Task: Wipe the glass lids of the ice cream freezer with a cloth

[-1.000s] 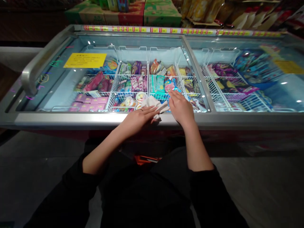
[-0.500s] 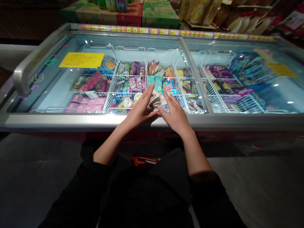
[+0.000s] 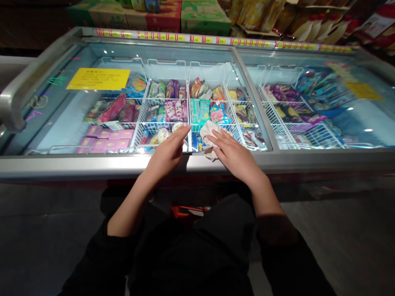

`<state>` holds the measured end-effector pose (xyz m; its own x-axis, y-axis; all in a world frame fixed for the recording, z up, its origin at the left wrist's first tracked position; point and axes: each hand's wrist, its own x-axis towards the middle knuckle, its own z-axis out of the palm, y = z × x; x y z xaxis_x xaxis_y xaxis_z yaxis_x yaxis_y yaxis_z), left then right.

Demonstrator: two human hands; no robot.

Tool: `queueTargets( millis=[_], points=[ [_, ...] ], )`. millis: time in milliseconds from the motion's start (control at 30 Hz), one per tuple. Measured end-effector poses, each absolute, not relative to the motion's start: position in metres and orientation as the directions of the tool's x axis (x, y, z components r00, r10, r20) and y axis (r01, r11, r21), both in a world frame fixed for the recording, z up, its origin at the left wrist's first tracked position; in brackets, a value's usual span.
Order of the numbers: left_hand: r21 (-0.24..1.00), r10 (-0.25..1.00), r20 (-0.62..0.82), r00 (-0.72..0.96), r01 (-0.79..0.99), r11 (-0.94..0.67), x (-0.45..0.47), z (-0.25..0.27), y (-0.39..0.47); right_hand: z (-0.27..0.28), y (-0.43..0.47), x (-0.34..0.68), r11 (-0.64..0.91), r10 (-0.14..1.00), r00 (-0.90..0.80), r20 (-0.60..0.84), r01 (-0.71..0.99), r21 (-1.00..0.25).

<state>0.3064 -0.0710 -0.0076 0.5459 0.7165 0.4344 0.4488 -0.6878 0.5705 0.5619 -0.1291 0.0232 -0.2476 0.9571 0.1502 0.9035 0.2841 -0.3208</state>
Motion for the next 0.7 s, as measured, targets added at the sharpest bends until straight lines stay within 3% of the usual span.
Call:
queueTargets(
  millis=[100,267,467,700],
  points=[
    [0.578,0.688,0.418,0.593,0.410,-0.705,0.311,-0.006,-0.071,0.022,-0.155,0.550,0.245,0.960,-0.184,0.211,0.916,-0.317],
    [0.591,0.679,0.375,0.631,0.402,-0.699,0.311,-0.004,-0.069,0.010,-0.149,0.507,0.306,0.931,-0.220,0.292,0.907,-0.289],
    [0.576,0.687,0.336,0.644,0.437,-0.691,0.306,-0.001,-0.071,0.005,-0.143,0.539,0.242,0.930,-0.140,0.340,0.930,-0.277],
    [0.383,0.671,0.293,0.681,0.559,-0.735,0.322,-0.003,-0.074,-0.003,-0.179,0.537,0.214,0.920,-0.111,0.376,0.945,-0.247]
  ],
)
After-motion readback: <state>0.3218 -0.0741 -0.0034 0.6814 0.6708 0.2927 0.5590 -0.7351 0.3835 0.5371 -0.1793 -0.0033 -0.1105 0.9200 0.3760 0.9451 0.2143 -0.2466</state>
